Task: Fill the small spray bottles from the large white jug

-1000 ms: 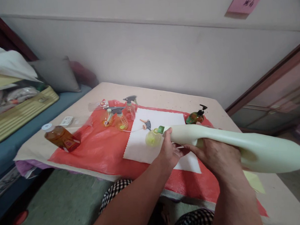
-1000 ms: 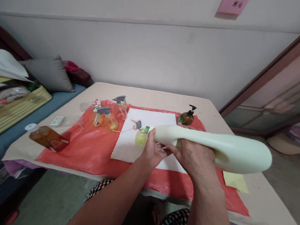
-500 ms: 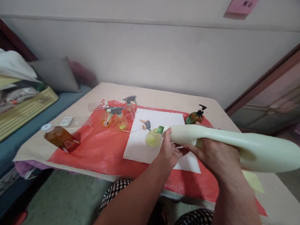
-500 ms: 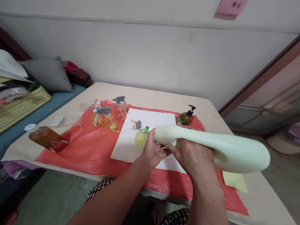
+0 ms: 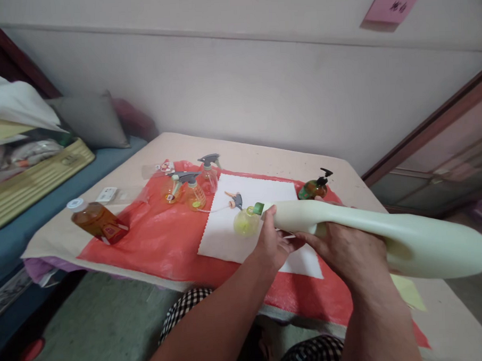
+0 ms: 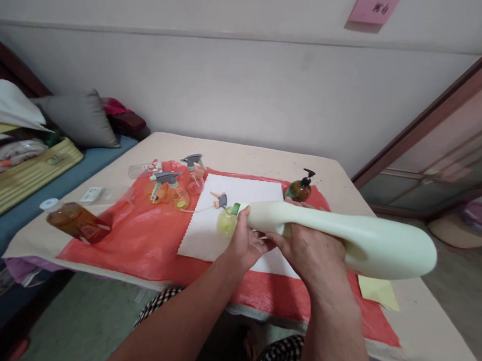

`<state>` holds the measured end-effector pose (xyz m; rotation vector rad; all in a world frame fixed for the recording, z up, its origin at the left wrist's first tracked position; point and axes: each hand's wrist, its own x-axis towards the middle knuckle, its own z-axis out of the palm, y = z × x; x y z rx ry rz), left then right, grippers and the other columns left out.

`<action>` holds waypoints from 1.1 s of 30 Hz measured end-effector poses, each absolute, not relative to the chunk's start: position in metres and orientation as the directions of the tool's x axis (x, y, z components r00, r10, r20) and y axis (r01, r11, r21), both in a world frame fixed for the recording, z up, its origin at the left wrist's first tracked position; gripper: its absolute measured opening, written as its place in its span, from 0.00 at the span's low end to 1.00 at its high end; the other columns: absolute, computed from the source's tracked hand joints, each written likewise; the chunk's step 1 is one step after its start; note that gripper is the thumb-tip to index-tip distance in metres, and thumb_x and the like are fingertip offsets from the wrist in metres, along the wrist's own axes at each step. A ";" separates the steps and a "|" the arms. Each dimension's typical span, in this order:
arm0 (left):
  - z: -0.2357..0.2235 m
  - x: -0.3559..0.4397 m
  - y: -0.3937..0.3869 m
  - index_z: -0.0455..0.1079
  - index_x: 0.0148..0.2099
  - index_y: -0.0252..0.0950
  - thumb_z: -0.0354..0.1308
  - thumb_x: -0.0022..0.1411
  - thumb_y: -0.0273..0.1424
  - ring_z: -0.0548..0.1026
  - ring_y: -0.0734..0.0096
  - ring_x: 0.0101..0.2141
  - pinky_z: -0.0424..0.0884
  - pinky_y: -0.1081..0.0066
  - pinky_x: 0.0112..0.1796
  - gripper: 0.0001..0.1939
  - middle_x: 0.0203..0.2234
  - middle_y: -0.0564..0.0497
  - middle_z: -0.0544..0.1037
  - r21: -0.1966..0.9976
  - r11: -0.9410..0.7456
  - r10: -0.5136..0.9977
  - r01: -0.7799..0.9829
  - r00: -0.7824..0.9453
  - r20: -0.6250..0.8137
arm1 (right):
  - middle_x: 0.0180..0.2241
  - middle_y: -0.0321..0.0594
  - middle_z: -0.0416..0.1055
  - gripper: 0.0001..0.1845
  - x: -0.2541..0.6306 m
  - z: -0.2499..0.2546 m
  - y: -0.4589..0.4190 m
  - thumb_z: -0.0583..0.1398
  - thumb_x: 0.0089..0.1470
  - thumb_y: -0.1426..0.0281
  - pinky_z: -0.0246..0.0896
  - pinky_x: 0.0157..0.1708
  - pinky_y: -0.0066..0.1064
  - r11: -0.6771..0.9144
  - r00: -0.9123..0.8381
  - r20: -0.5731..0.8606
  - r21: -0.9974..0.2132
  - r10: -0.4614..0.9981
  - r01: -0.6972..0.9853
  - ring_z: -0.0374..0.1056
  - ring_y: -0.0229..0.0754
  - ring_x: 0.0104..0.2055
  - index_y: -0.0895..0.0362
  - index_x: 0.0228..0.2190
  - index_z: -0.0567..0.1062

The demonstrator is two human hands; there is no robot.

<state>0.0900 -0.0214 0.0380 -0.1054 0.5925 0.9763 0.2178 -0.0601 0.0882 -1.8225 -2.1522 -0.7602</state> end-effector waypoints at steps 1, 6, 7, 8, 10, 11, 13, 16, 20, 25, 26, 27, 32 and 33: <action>0.038 0.090 -0.022 0.71 0.49 0.35 0.56 0.64 0.48 0.76 0.61 0.34 0.78 0.66 0.30 0.22 0.36 0.43 0.75 0.175 0.567 0.750 -0.805 0.417 -0.513 | 0.42 0.58 0.75 0.32 0.217 0.089 -0.060 0.56 0.62 0.52 0.69 0.41 0.44 0.098 -0.205 0.479 0.240 0.854 0.966 0.72 0.61 0.48 0.64 0.56 0.72; 0.039 0.090 -0.023 0.70 0.48 0.35 0.56 0.64 0.47 0.77 0.63 0.33 0.78 0.67 0.29 0.21 0.36 0.43 0.76 0.176 0.558 0.761 -0.811 0.416 -0.498 | 0.43 0.59 0.75 0.31 0.217 0.092 -0.061 0.55 0.63 0.53 0.70 0.41 0.45 0.114 -0.229 0.484 0.255 0.845 0.960 0.72 0.61 0.49 0.65 0.55 0.71; 0.039 0.090 -0.023 0.70 0.48 0.35 0.56 0.64 0.48 0.77 0.63 0.32 0.77 0.68 0.29 0.21 0.35 0.44 0.76 0.175 0.559 0.761 -0.811 0.418 -0.496 | 0.42 0.58 0.75 0.31 0.217 0.091 -0.061 0.55 0.63 0.53 0.70 0.42 0.45 0.116 -0.233 0.486 0.258 0.842 0.959 0.72 0.61 0.49 0.65 0.55 0.71; 0.038 0.090 -0.023 0.70 0.47 0.35 0.56 0.64 0.48 0.76 0.63 0.32 0.77 0.68 0.28 0.21 0.35 0.44 0.75 0.174 0.560 0.761 -0.810 0.420 -0.494 | 0.42 0.58 0.75 0.31 0.217 0.091 -0.061 0.55 0.63 0.53 0.70 0.42 0.45 0.117 -0.235 0.489 0.259 0.840 0.959 0.72 0.61 0.49 0.64 0.56 0.71; 0.038 0.090 -0.023 0.71 0.48 0.35 0.57 0.63 0.48 0.76 0.63 0.32 0.77 0.68 0.28 0.22 0.34 0.44 0.75 0.176 0.563 0.759 -0.808 0.421 -0.496 | 0.41 0.56 0.75 0.30 0.217 0.091 -0.061 0.55 0.64 0.53 0.70 0.42 0.45 0.115 -0.233 0.494 0.258 0.838 0.959 0.72 0.60 0.49 0.63 0.57 0.70; 0.038 0.090 -0.022 0.71 0.48 0.35 0.57 0.63 0.48 0.76 0.63 0.32 0.77 0.67 0.28 0.22 0.34 0.44 0.75 0.178 0.563 0.758 -0.807 0.419 -0.500 | 0.41 0.56 0.75 0.30 0.217 0.090 -0.061 0.56 0.63 0.53 0.70 0.42 0.45 0.115 -0.231 0.496 0.254 0.837 0.960 0.72 0.60 0.49 0.62 0.57 0.70; 0.038 0.090 -0.022 0.71 0.49 0.36 0.58 0.62 0.48 0.76 0.62 0.33 0.78 0.66 0.29 0.22 0.35 0.44 0.75 0.183 0.562 0.755 -0.807 0.411 -0.511 | 0.41 0.55 0.75 0.30 0.217 0.090 -0.060 0.56 0.63 0.53 0.69 0.42 0.45 0.119 -0.230 0.501 0.244 0.834 0.962 0.71 0.61 0.49 0.62 0.57 0.70; 0.039 0.090 -0.022 0.71 0.50 0.37 0.59 0.61 0.49 0.77 0.62 0.34 0.78 0.65 0.31 0.24 0.37 0.43 0.75 0.194 0.569 0.746 -0.799 0.403 -0.530 | 0.42 0.55 0.75 0.31 0.218 0.090 -0.060 0.57 0.62 0.54 0.69 0.43 0.45 0.134 -0.233 0.498 0.227 0.835 0.965 0.72 0.60 0.50 0.62 0.57 0.69; 0.040 0.090 -0.021 0.71 0.50 0.37 0.59 0.61 0.50 0.77 0.61 0.35 0.78 0.65 0.32 0.24 0.38 0.43 0.75 0.196 0.574 0.739 -0.795 0.399 -0.543 | 0.44 0.56 0.75 0.31 0.218 0.090 -0.060 0.57 0.62 0.54 0.69 0.43 0.45 0.133 -0.227 0.496 0.217 0.838 0.967 0.71 0.60 0.50 0.62 0.57 0.69; 0.038 0.090 -0.021 0.71 0.49 0.36 0.58 0.62 0.49 0.77 0.60 0.35 0.79 0.64 0.32 0.23 0.37 0.43 0.75 0.188 0.572 0.746 -0.798 0.411 -0.523 | 0.42 0.56 0.75 0.31 0.216 0.090 -0.060 0.57 0.62 0.53 0.70 0.41 0.45 0.105 -0.204 0.498 0.220 0.843 0.970 0.72 0.60 0.47 0.62 0.58 0.70; 0.038 0.090 -0.021 0.71 0.49 0.36 0.57 0.62 0.49 0.77 0.60 0.35 0.79 0.64 0.32 0.23 0.37 0.43 0.75 0.189 0.570 0.749 -0.799 0.411 -0.520 | 0.42 0.56 0.75 0.31 0.216 0.091 -0.060 0.57 0.62 0.54 0.70 0.41 0.45 0.105 -0.202 0.496 0.217 0.845 0.971 0.73 0.60 0.47 0.62 0.57 0.70; 0.038 0.090 -0.021 0.71 0.49 0.36 0.57 0.62 0.48 0.77 0.60 0.35 0.79 0.64 0.31 0.22 0.37 0.43 0.75 0.192 0.569 0.750 -0.800 0.410 -0.519 | 0.42 0.56 0.75 0.31 0.215 0.091 -0.060 0.57 0.62 0.54 0.70 0.42 0.45 0.110 -0.204 0.492 0.215 0.846 0.971 0.73 0.60 0.47 0.62 0.57 0.70; 0.037 0.090 -0.021 0.71 0.49 0.37 0.58 0.62 0.49 0.77 0.60 0.35 0.79 0.64 0.32 0.23 0.36 0.43 0.75 0.198 0.574 0.745 -0.794 0.407 -0.528 | 0.44 0.57 0.75 0.32 0.214 0.092 -0.060 0.58 0.62 0.54 0.70 0.43 0.45 0.115 -0.209 0.493 0.214 0.844 0.970 0.72 0.60 0.48 0.63 0.59 0.69; 0.037 0.089 -0.021 0.71 0.49 0.37 0.58 0.62 0.49 0.77 0.60 0.35 0.79 0.63 0.32 0.23 0.36 0.43 0.75 0.196 0.575 0.745 -0.794 0.409 -0.527 | 0.44 0.57 0.75 0.32 0.214 0.092 -0.060 0.57 0.62 0.54 0.70 0.42 0.45 0.114 -0.208 0.494 0.213 0.844 0.970 0.72 0.60 0.47 0.62 0.59 0.69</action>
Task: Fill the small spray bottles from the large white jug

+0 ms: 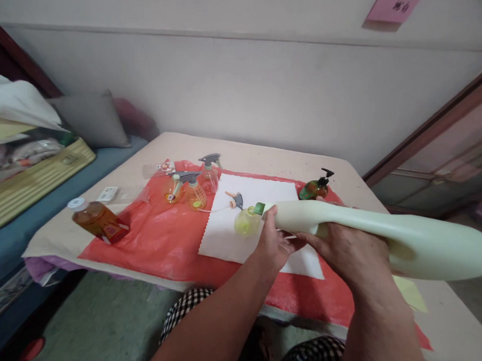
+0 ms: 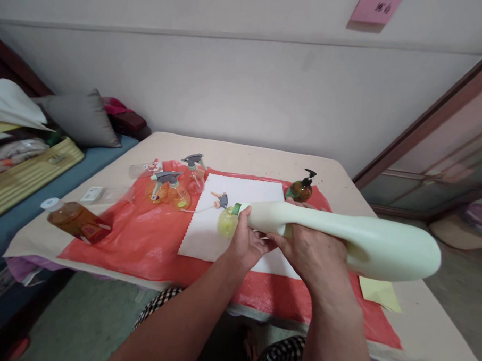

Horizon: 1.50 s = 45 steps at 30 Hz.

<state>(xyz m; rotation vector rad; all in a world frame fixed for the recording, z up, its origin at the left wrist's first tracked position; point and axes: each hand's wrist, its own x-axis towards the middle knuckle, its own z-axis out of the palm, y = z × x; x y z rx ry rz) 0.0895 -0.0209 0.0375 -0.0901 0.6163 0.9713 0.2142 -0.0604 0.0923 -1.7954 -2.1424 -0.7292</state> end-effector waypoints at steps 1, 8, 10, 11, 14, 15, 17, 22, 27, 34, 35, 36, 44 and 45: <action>0.037 0.089 -0.021 0.71 0.49 0.37 0.58 0.62 0.49 0.77 0.60 0.35 0.79 0.63 0.32 0.23 0.36 0.44 0.75 0.195 0.574 0.746 -0.795 0.410 -0.525 | 0.44 0.57 0.75 0.33 0.214 0.092 -0.060 0.57 0.62 0.53 0.70 0.42 0.45 0.117 -0.209 0.495 0.211 0.843 0.970 0.72 0.60 0.47 0.62 0.59 0.69; 0.037 0.090 -0.022 0.71 0.49 0.35 0.56 0.64 0.48 0.77 0.62 0.34 0.79 0.65 0.31 0.22 0.36 0.44 0.75 0.189 0.562 0.761 -0.805 0.414 -0.500 | 0.44 0.56 0.75 0.32 0.216 0.092 -0.061 0.57 0.62 0.54 0.69 0.42 0.45 0.135 -0.231 0.497 0.222 0.836 0.966 0.72 0.59 0.46 0.62 0.59 0.68; 0.037 0.090 -0.022 0.71 0.49 0.36 0.56 0.63 0.48 0.77 0.61 0.34 0.79 0.65 0.31 0.22 0.35 0.44 0.75 0.186 0.562 0.759 -0.806 0.414 -0.502 | 0.43 0.56 0.75 0.31 0.216 0.091 -0.061 0.56 0.62 0.53 0.69 0.41 0.44 0.121 -0.222 0.495 0.227 0.840 0.966 0.72 0.59 0.46 0.62 0.58 0.69; 0.037 0.090 -0.022 0.71 0.49 0.36 0.57 0.63 0.48 0.77 0.61 0.35 0.79 0.64 0.31 0.22 0.36 0.44 0.75 0.184 0.563 0.757 -0.805 0.414 -0.505 | 0.43 0.56 0.75 0.31 0.216 0.091 -0.061 0.56 0.62 0.53 0.69 0.41 0.44 0.116 -0.218 0.493 0.230 0.842 0.966 0.73 0.59 0.46 0.62 0.57 0.69; 0.037 0.090 -0.021 0.71 0.49 0.37 0.58 0.62 0.49 0.76 0.60 0.35 0.79 0.63 0.32 0.22 0.36 0.44 0.75 0.184 0.567 0.752 -0.803 0.412 -0.515 | 0.44 0.56 0.75 0.31 0.215 0.091 -0.061 0.57 0.62 0.52 0.70 0.40 0.43 0.099 -0.208 0.492 0.238 0.846 0.966 0.73 0.59 0.45 0.62 0.57 0.70; 0.036 0.090 -0.021 0.71 0.49 0.37 0.58 0.62 0.49 0.76 0.60 0.35 0.79 0.63 0.32 0.23 0.37 0.44 0.75 0.185 0.568 0.751 -0.802 0.412 -0.516 | 0.44 0.56 0.75 0.31 0.215 0.091 -0.061 0.57 0.62 0.52 0.70 0.41 0.43 0.099 -0.208 0.491 0.240 0.846 0.966 0.73 0.59 0.46 0.62 0.57 0.70; 0.036 0.090 -0.021 0.71 0.50 0.37 0.59 0.61 0.49 0.77 0.60 0.36 0.79 0.63 0.32 0.23 0.37 0.44 0.75 0.188 0.569 0.750 -0.801 0.411 -0.518 | 0.44 0.56 0.75 0.32 0.216 0.091 -0.061 0.57 0.62 0.52 0.70 0.42 0.44 0.106 -0.216 0.490 0.242 0.845 0.964 0.73 0.59 0.47 0.62 0.57 0.69; 0.036 0.090 -0.020 0.71 0.50 0.37 0.60 0.60 0.49 0.77 0.60 0.36 0.79 0.64 0.32 0.24 0.37 0.44 0.75 0.190 0.571 0.746 -0.798 0.408 -0.527 | 0.44 0.56 0.75 0.31 0.217 0.091 -0.060 0.56 0.63 0.53 0.70 0.45 0.44 0.114 -0.225 0.488 0.246 0.844 0.963 0.73 0.59 0.49 0.62 0.57 0.69; 0.036 0.090 -0.021 0.71 0.49 0.36 0.58 0.62 0.49 0.77 0.60 0.35 0.79 0.64 0.32 0.24 0.37 0.43 0.75 0.189 0.572 0.750 -0.798 0.416 -0.514 | 0.43 0.57 0.75 0.31 0.216 0.091 -0.060 0.56 0.62 0.52 0.70 0.44 0.44 0.122 -0.234 0.486 0.251 0.842 0.960 0.73 0.60 0.47 0.64 0.56 0.70; 0.038 0.089 -0.022 0.71 0.49 0.35 0.56 0.64 0.48 0.76 0.62 0.33 0.78 0.65 0.31 0.23 0.36 0.44 0.75 0.207 0.567 0.759 -0.797 0.409 -0.506 | 0.43 0.57 0.75 0.31 0.215 0.091 -0.060 0.57 0.62 0.53 0.70 0.42 0.46 0.096 -0.193 0.477 0.221 0.857 0.971 0.73 0.61 0.47 0.62 0.56 0.71; 0.038 0.089 -0.022 0.71 0.49 0.35 0.56 0.64 0.48 0.76 0.63 0.33 0.78 0.66 0.31 0.22 0.36 0.44 0.75 0.206 0.568 0.759 -0.797 0.411 -0.504 | 0.44 0.58 0.75 0.31 0.216 0.090 -0.060 0.58 0.61 0.53 0.70 0.43 0.46 0.104 -0.200 0.479 0.219 0.855 0.970 0.73 0.61 0.48 0.63 0.56 0.71; 0.038 0.089 -0.022 0.71 0.48 0.35 0.55 0.64 0.48 0.76 0.63 0.32 0.78 0.66 0.30 0.22 0.36 0.44 0.75 0.207 0.569 0.759 -0.796 0.412 -0.504 | 0.45 0.58 0.75 0.31 0.216 0.090 -0.060 0.58 0.61 0.54 0.70 0.44 0.46 0.114 -0.208 0.481 0.217 0.852 0.969 0.72 0.61 0.48 0.64 0.57 0.70; 0.039 0.089 -0.022 0.71 0.49 0.35 0.54 0.65 0.48 0.76 0.63 0.34 0.78 0.66 0.31 0.22 0.36 0.43 0.75 0.201 0.568 0.760 -0.798 0.414 -0.501 | 0.46 0.60 0.74 0.32 0.216 0.091 -0.061 0.59 0.61 0.55 0.69 0.45 0.46 0.116 -0.197 0.473 0.196 0.859 0.974 0.72 0.62 0.49 0.65 0.57 0.70; 0.039 0.089 -0.022 0.71 0.49 0.35 0.55 0.65 0.48 0.76 0.63 0.34 0.78 0.67 0.31 0.22 0.36 0.43 0.75 0.201 0.568 0.759 -0.798 0.412 -0.504 | 0.46 0.60 0.74 0.32 0.216 0.091 -0.060 0.59 0.61 0.55 0.69 0.45 0.46 0.119 -0.201 0.475 0.198 0.857 0.973 0.72 0.62 0.49 0.65 0.57 0.70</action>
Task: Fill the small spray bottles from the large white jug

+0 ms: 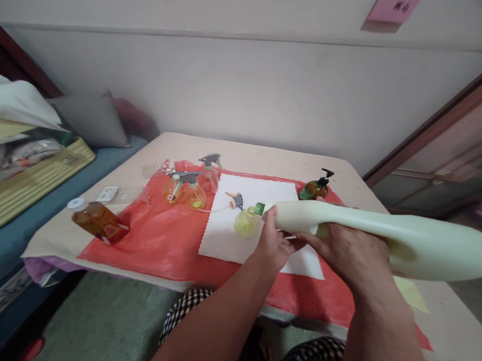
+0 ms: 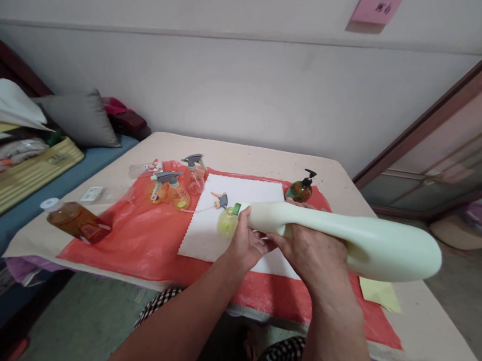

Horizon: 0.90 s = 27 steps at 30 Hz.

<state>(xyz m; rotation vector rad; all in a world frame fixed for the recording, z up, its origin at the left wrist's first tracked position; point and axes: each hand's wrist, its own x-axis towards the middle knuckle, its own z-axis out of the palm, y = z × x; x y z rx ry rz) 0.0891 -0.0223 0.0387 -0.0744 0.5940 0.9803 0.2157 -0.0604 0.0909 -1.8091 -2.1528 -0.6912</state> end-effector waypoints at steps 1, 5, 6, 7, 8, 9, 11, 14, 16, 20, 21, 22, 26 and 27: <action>0.039 0.089 -0.022 0.71 0.49 0.35 0.55 0.64 0.48 0.76 0.63 0.34 0.78 0.67 0.31 0.22 0.36 0.43 0.75 0.201 0.568 0.757 -0.798 0.411 -0.508 | 0.46 0.60 0.74 0.32 0.216 0.091 -0.060 0.59 0.61 0.55 0.69 0.45 0.46 0.122 -0.205 0.477 0.200 0.854 0.972 0.72 0.62 0.49 0.65 0.57 0.70; 0.038 0.089 -0.022 0.72 0.49 0.36 0.57 0.63 0.49 0.76 0.62 0.34 0.79 0.65 0.32 0.23 0.37 0.44 0.75 0.196 0.574 0.750 -0.795 0.414 -0.517 | 0.45 0.59 0.74 0.32 0.216 0.090 -0.060 0.59 0.61 0.54 0.69 0.43 0.46 0.130 -0.220 0.495 0.211 0.841 0.969 0.72 0.61 0.48 0.64 0.57 0.70; 0.038 0.089 -0.021 0.71 0.50 0.36 0.57 0.63 0.49 0.76 0.62 0.34 0.79 0.65 0.33 0.23 0.37 0.44 0.75 0.194 0.573 0.748 -0.796 0.412 -0.520 | 0.44 0.58 0.74 0.32 0.216 0.090 -0.060 0.59 0.61 0.54 0.69 0.43 0.45 0.128 -0.220 0.497 0.212 0.839 0.969 0.72 0.60 0.48 0.64 0.57 0.70; 0.038 0.089 -0.021 0.71 0.50 0.36 0.57 0.62 0.49 0.76 0.62 0.35 0.79 0.64 0.33 0.23 0.37 0.44 0.75 0.193 0.572 0.747 -0.797 0.410 -0.524 | 0.44 0.57 0.75 0.32 0.216 0.090 -0.060 0.59 0.61 0.54 0.69 0.43 0.45 0.125 -0.218 0.497 0.213 0.840 0.969 0.72 0.60 0.47 0.63 0.57 0.70; 0.039 0.089 -0.021 0.71 0.50 0.36 0.57 0.63 0.49 0.76 0.62 0.35 0.79 0.64 0.32 0.23 0.37 0.43 0.75 0.191 0.572 0.746 -0.798 0.408 -0.527 | 0.44 0.57 0.75 0.32 0.215 0.091 -0.061 0.58 0.61 0.54 0.69 0.42 0.45 0.122 -0.215 0.497 0.213 0.841 0.969 0.72 0.60 0.47 0.63 0.57 0.69; 0.039 0.090 -0.021 0.71 0.50 0.36 0.57 0.63 0.49 0.76 0.62 0.35 0.78 0.65 0.32 0.23 0.37 0.43 0.75 0.191 0.571 0.745 -0.798 0.407 -0.528 | 0.44 0.57 0.75 0.32 0.215 0.091 -0.061 0.58 0.61 0.54 0.69 0.42 0.45 0.119 -0.212 0.494 0.213 0.843 0.970 0.72 0.60 0.46 0.63 0.58 0.69; 0.039 0.089 -0.022 0.71 0.50 0.36 0.57 0.63 0.49 0.76 0.62 0.35 0.78 0.65 0.32 0.23 0.37 0.43 0.75 0.194 0.570 0.748 -0.798 0.406 -0.525 | 0.44 0.58 0.75 0.32 0.214 0.092 -0.061 0.57 0.62 0.54 0.69 0.42 0.46 0.116 -0.207 0.485 0.211 0.849 0.970 0.72 0.60 0.46 0.63 0.58 0.69; 0.039 0.089 -0.022 0.71 0.50 0.36 0.57 0.63 0.49 0.76 0.61 0.35 0.78 0.65 0.32 0.24 0.38 0.43 0.75 0.202 0.570 0.752 -0.797 0.406 -0.519 | 0.45 0.58 0.75 0.33 0.214 0.093 -0.062 0.57 0.61 0.54 0.69 0.41 0.46 0.126 -0.210 0.480 0.202 0.852 0.971 0.72 0.61 0.47 0.63 0.59 0.68; 0.038 0.089 -0.022 0.71 0.50 0.36 0.57 0.63 0.49 0.76 0.62 0.34 0.78 0.65 0.32 0.24 0.38 0.43 0.75 0.205 0.570 0.754 -0.796 0.406 -0.517 | 0.45 0.57 0.75 0.33 0.214 0.093 -0.061 0.57 0.61 0.55 0.69 0.42 0.46 0.130 -0.213 0.485 0.199 0.848 0.971 0.72 0.61 0.47 0.62 0.59 0.68; 0.037 0.090 -0.022 0.71 0.49 0.35 0.56 0.64 0.49 0.76 0.63 0.34 0.78 0.66 0.31 0.23 0.37 0.43 0.75 0.194 0.568 0.756 -0.800 0.414 -0.507 | 0.44 0.57 0.75 0.31 0.215 0.092 -0.061 0.57 0.62 0.54 0.69 0.43 0.46 0.121 -0.211 0.485 0.211 0.849 0.970 0.72 0.60 0.47 0.62 0.58 0.69; 0.037 0.090 -0.022 0.71 0.49 0.35 0.56 0.64 0.48 0.76 0.63 0.33 0.78 0.67 0.30 0.22 0.37 0.43 0.75 0.186 0.567 0.756 -0.802 0.417 -0.506 | 0.44 0.57 0.75 0.31 0.215 0.092 -0.061 0.56 0.62 0.54 0.69 0.43 0.46 0.120 -0.211 0.482 0.213 0.851 0.970 0.72 0.60 0.47 0.62 0.57 0.69; 0.037 0.090 -0.022 0.71 0.48 0.35 0.56 0.64 0.48 0.76 0.63 0.33 0.78 0.67 0.30 0.22 0.37 0.43 0.75 0.180 0.566 0.755 -0.804 0.418 -0.504 | 0.44 0.57 0.75 0.30 0.215 0.092 -0.061 0.56 0.62 0.54 0.69 0.43 0.46 0.122 -0.215 0.480 0.216 0.850 0.969 0.72 0.60 0.48 0.63 0.57 0.70; 0.038 0.090 -0.022 0.71 0.48 0.35 0.56 0.64 0.48 0.76 0.63 0.33 0.77 0.67 0.29 0.22 0.36 0.43 0.75 0.186 0.562 0.759 -0.806 0.414 -0.503 | 0.42 0.57 0.75 0.31 0.216 0.092 -0.061 0.57 0.62 0.54 0.69 0.42 0.45 0.124 -0.224 0.487 0.228 0.844 0.966 0.72 0.60 0.48 0.64 0.56 0.70; 0.038 0.090 -0.022 0.71 0.48 0.34 0.56 0.64 0.48 0.76 0.63 0.33 0.77 0.67 0.29 0.22 0.35 0.43 0.75 0.190 0.563 0.758 -0.804 0.411 -0.507 | 0.42 0.56 0.75 0.31 0.216 0.091 -0.061 0.56 0.62 0.54 0.69 0.42 0.44 0.124 -0.225 0.488 0.229 0.843 0.965 0.71 0.60 0.47 0.63 0.56 0.70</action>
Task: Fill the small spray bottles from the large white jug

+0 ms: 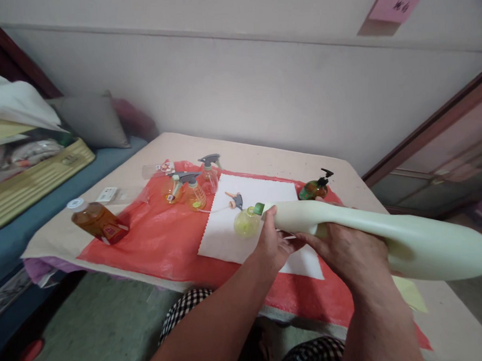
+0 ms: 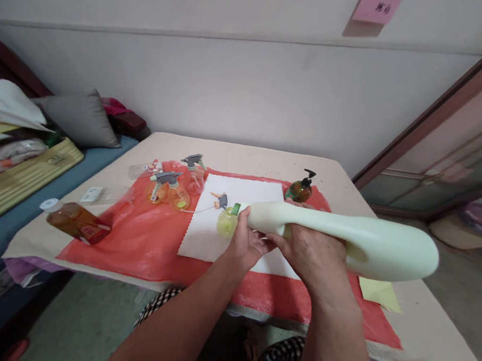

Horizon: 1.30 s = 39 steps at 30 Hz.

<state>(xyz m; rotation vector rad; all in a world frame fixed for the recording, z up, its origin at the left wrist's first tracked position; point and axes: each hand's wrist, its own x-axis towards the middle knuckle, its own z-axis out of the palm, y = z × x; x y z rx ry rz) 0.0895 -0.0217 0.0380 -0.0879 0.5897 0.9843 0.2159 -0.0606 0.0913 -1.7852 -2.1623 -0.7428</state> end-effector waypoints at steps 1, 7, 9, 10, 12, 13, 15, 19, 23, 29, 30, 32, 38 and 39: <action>0.038 0.089 -0.022 0.71 0.48 0.34 0.56 0.64 0.48 0.75 0.63 0.33 0.77 0.67 0.29 0.22 0.35 0.43 0.75 0.193 0.564 0.756 -0.803 0.409 -0.510 | 0.41 0.56 0.75 0.30 0.216 0.091 -0.061 0.56 0.62 0.54 0.69 0.41 0.44 0.124 -0.225 0.489 0.230 0.843 0.965 0.71 0.60 0.47 0.63 0.57 0.70; 0.039 0.089 -0.023 0.71 0.48 0.35 0.55 0.65 0.48 0.76 0.63 0.33 0.78 0.67 0.30 0.22 0.36 0.43 0.75 0.204 0.567 0.759 -0.798 0.409 -0.507 | 0.40 0.54 0.75 0.28 0.215 0.093 -0.062 0.56 0.63 0.54 0.69 0.41 0.45 0.119 -0.216 0.486 0.224 0.847 0.967 0.72 0.60 0.48 0.61 0.55 0.71; 0.039 0.089 -0.023 0.71 0.49 0.35 0.55 0.65 0.48 0.76 0.63 0.32 0.77 0.67 0.29 0.22 0.36 0.43 0.75 0.201 0.564 0.760 -0.801 0.409 -0.505 | 0.40 0.55 0.75 0.28 0.215 0.093 -0.062 0.55 0.63 0.54 0.70 0.41 0.45 0.124 -0.220 0.477 0.225 0.851 0.966 0.72 0.61 0.48 0.62 0.55 0.72; 0.039 0.089 -0.023 0.71 0.49 0.35 0.55 0.65 0.48 0.76 0.63 0.33 0.77 0.67 0.29 0.22 0.36 0.43 0.75 0.198 0.563 0.761 -0.803 0.410 -0.502 | 0.40 0.55 0.75 0.28 0.215 0.094 -0.062 0.55 0.64 0.54 0.70 0.41 0.45 0.123 -0.220 0.476 0.226 0.852 0.966 0.72 0.61 0.48 0.62 0.55 0.72; 0.039 0.089 -0.023 0.71 0.49 0.35 0.56 0.65 0.48 0.76 0.62 0.33 0.77 0.67 0.29 0.22 0.36 0.43 0.75 0.191 0.561 0.761 -0.806 0.410 -0.502 | 0.40 0.56 0.75 0.28 0.215 0.093 -0.061 0.55 0.64 0.54 0.70 0.41 0.45 0.114 -0.216 0.479 0.233 0.851 0.966 0.72 0.61 0.48 0.62 0.55 0.72; 0.039 0.089 -0.023 0.71 0.49 0.35 0.56 0.64 0.48 0.76 0.62 0.33 0.78 0.66 0.30 0.22 0.37 0.43 0.75 0.189 0.560 0.760 -0.807 0.410 -0.504 | 0.40 0.55 0.75 0.28 0.215 0.093 -0.061 0.55 0.63 0.54 0.70 0.40 0.45 0.110 -0.215 0.481 0.238 0.850 0.965 0.72 0.61 0.48 0.62 0.54 0.72; 0.039 0.090 -0.023 0.71 0.49 0.35 0.56 0.64 0.48 0.76 0.62 0.33 0.78 0.67 0.30 0.22 0.37 0.43 0.75 0.190 0.558 0.761 -0.808 0.406 -0.507 | 0.40 0.55 0.75 0.29 0.216 0.092 -0.061 0.55 0.63 0.53 0.69 0.40 0.44 0.102 -0.215 0.482 0.250 0.850 0.963 0.72 0.61 0.48 0.62 0.54 0.72; 0.038 0.089 -0.022 0.71 0.49 0.34 0.56 0.64 0.48 0.76 0.63 0.33 0.78 0.67 0.29 0.23 0.36 0.43 0.75 0.197 0.562 0.761 -0.804 0.408 -0.505 | 0.40 0.55 0.75 0.29 0.216 0.091 -0.061 0.55 0.63 0.53 0.69 0.40 0.44 0.102 -0.221 0.473 0.264 0.853 0.959 0.72 0.61 0.48 0.62 0.53 0.72; 0.038 0.089 -0.022 0.71 0.49 0.34 0.55 0.65 0.48 0.76 0.63 0.33 0.78 0.67 0.30 0.22 0.35 0.43 0.75 0.200 0.565 0.761 -0.801 0.413 -0.500 | 0.40 0.56 0.75 0.29 0.216 0.091 -0.061 0.55 0.63 0.53 0.69 0.40 0.44 0.106 -0.226 0.467 0.269 0.855 0.957 0.72 0.61 0.48 0.63 0.53 0.72; 0.038 0.090 -0.022 0.71 0.49 0.35 0.55 0.65 0.48 0.76 0.63 0.33 0.78 0.67 0.30 0.22 0.36 0.43 0.75 0.198 0.567 0.758 -0.800 0.411 -0.507 | 0.41 0.55 0.75 0.30 0.216 0.091 -0.061 0.55 0.63 0.53 0.69 0.41 0.45 0.114 -0.222 0.476 0.246 0.851 0.962 0.72 0.60 0.47 0.62 0.55 0.71; 0.037 0.090 -0.022 0.71 0.49 0.35 0.55 0.64 0.48 0.76 0.63 0.34 0.78 0.67 0.30 0.22 0.36 0.43 0.75 0.199 0.567 0.758 -0.799 0.412 -0.506 | 0.40 0.55 0.75 0.30 0.217 0.092 -0.061 0.55 0.63 0.53 0.69 0.41 0.45 0.118 -0.224 0.473 0.243 0.852 0.963 0.72 0.60 0.48 0.62 0.55 0.71; 0.037 0.090 -0.022 0.71 0.49 0.35 0.55 0.65 0.48 0.76 0.62 0.35 0.78 0.66 0.31 0.23 0.36 0.43 0.75 0.203 0.569 0.760 -0.797 0.414 -0.502 | 0.40 0.54 0.75 0.29 0.217 0.092 -0.061 0.56 0.63 0.54 0.69 0.43 0.46 0.124 -0.226 0.472 0.237 0.852 0.963 0.72 0.60 0.49 0.62 0.56 0.70; 0.036 0.090 -0.022 0.71 0.49 0.35 0.55 0.65 0.49 0.76 0.61 0.35 0.78 0.66 0.31 0.23 0.36 0.43 0.75 0.212 0.568 0.761 -0.795 0.409 -0.504 | 0.42 0.56 0.75 0.31 0.217 0.091 -0.061 0.56 0.63 0.53 0.70 0.43 0.46 0.112 -0.226 0.485 0.253 0.845 0.961 0.72 0.61 0.50 0.63 0.56 0.70; 0.036 0.090 -0.022 0.71 0.49 0.35 0.55 0.65 0.49 0.76 0.62 0.35 0.78 0.66 0.31 0.23 0.36 0.43 0.75 0.208 0.567 0.763 -0.797 0.412 -0.498 | 0.42 0.56 0.75 0.30 0.216 0.091 -0.061 0.56 0.63 0.53 0.70 0.42 0.45 0.110 -0.224 0.486 0.251 0.845 0.962 0.72 0.60 0.50 0.63 0.56 0.70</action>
